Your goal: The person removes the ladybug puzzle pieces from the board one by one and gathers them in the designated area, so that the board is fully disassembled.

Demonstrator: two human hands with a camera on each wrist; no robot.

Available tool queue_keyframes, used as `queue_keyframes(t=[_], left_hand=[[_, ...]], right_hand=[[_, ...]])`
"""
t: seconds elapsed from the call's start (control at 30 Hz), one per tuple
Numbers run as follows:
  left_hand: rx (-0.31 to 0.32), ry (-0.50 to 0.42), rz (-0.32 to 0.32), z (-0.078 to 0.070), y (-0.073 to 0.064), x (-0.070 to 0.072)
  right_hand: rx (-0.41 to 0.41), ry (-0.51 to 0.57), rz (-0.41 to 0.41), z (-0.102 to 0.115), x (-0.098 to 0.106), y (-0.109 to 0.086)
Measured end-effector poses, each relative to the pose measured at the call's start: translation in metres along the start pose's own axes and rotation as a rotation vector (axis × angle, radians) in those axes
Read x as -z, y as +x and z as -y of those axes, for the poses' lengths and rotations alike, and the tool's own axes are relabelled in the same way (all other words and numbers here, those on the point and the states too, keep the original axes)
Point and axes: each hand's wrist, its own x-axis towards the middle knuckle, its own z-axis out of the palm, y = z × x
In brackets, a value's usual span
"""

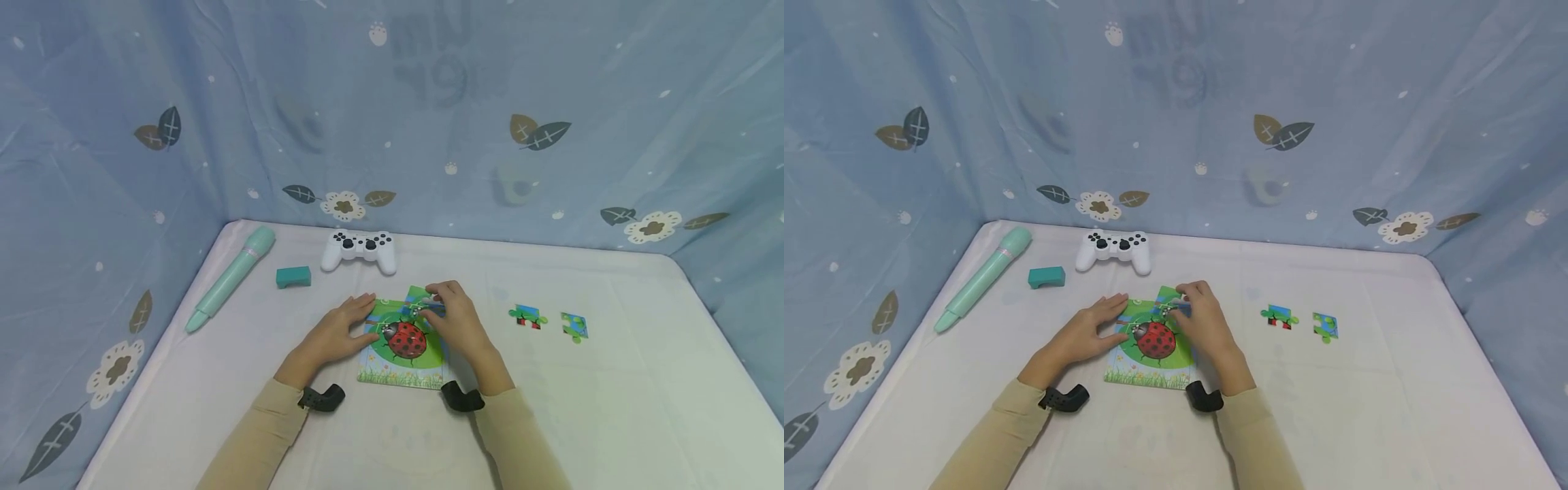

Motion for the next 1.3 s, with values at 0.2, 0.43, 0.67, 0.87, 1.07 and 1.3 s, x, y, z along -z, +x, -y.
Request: queue_keyframes(t=[0.2,0.43,0.67,0.87,1.07,1.3], left_hand=[[-0.014,0.011,-0.003,0.000,-0.001,-0.002],[-0.018,0.019,-0.012,-0.001,-0.005,0.001],[0.003,0.006,-0.019,0.002,-0.005,0.002],[-0.012,-0.009,-0.021,0.002,-0.003,0.002],[-0.010,-0.016,-0.018,0.001,-0.001,0.002],[-0.022,-0.024,-0.018,0.002,0.000,-0.001]], right_hand=[[-0.028,-0.030,0.007,-0.033,0.031,-0.012],[-0.049,-0.035,0.015,-0.067,0.058,-0.026],[-0.058,-0.089,0.046,-0.081,0.067,-0.025],[-0.048,-0.129,0.066,-0.088,0.068,-0.025],[-0.044,-0.154,0.081,-0.091,0.067,-0.024],[-0.062,-0.084,0.082,-0.088,0.066,-0.027]])
